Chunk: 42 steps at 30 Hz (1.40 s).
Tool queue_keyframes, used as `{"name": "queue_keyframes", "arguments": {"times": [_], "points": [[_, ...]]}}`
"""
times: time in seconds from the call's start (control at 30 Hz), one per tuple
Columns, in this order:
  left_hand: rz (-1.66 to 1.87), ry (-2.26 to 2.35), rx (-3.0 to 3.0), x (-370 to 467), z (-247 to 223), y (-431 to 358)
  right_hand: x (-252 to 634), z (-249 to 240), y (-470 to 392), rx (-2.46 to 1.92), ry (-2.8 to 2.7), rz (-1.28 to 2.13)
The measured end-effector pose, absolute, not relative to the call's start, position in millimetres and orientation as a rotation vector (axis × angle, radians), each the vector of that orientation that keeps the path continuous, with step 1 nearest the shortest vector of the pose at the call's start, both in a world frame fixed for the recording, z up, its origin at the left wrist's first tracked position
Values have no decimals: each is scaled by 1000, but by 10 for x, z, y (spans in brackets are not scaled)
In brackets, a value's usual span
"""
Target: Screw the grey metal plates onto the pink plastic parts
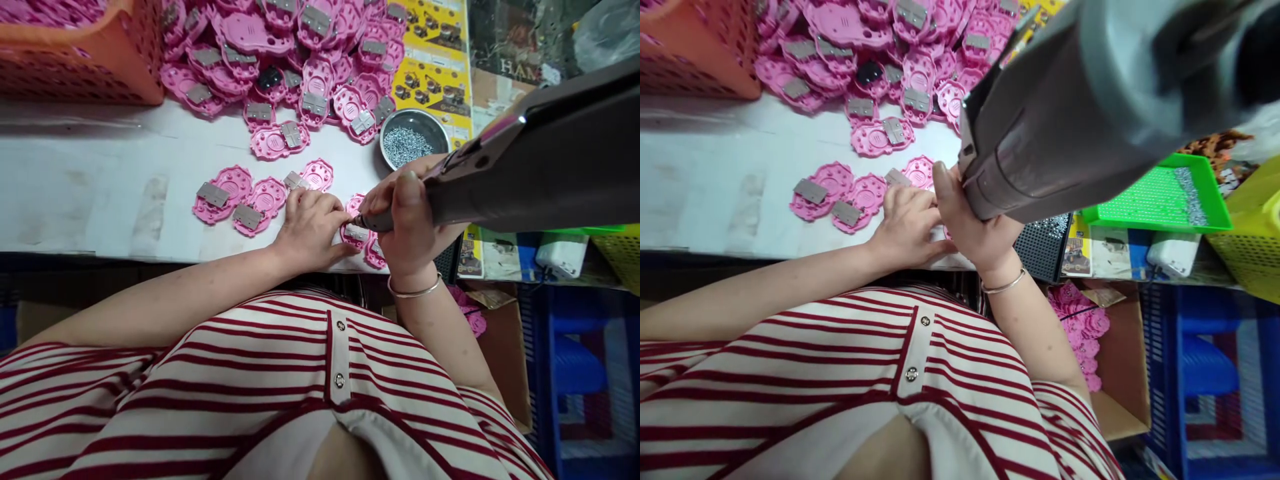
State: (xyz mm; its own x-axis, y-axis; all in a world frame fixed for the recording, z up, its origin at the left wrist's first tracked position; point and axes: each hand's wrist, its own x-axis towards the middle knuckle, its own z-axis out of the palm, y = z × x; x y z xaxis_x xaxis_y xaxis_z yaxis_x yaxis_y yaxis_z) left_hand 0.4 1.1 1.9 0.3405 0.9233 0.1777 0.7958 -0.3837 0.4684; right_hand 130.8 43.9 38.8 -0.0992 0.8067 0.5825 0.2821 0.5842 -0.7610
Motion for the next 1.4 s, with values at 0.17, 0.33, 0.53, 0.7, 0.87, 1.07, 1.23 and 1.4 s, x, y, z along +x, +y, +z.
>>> {"name": "queue_keyframes", "arguments": {"times": [0.17, 0.33, 0.53, 0.7, 0.87, 1.07, 1.23, 1.4], "points": [[643, 1531, 2349, -19, 10, 15, 1380, 579, 321, -763, -1402, 574], [662, 1337, 2479, 10, 43, 27, 1719, 951, 73, -615, -1325, 505], [622, 1293, 2565, 113, 77, 97, 2128, 926, -133, -585, -1258, 392], [466, 1241, 2700, 274, 189, 83, 2221, 821, -240, -625, -1200, 414], [29, 1208, 2772, 492, 416, 110, 2195, 832, -312, -705, -1183, 326], [-90, 1158, 2786, 543, 544, 159, 2280, 778, -313, -615, -1114, 358], [75, 1186, 2703, 296, 449, 93, 2413, 696, -267, -561, -1153, 326], [302, 1351, 2556, -109, 553, 310, 2432, 696, -249, -731, -1099, 203]]}}
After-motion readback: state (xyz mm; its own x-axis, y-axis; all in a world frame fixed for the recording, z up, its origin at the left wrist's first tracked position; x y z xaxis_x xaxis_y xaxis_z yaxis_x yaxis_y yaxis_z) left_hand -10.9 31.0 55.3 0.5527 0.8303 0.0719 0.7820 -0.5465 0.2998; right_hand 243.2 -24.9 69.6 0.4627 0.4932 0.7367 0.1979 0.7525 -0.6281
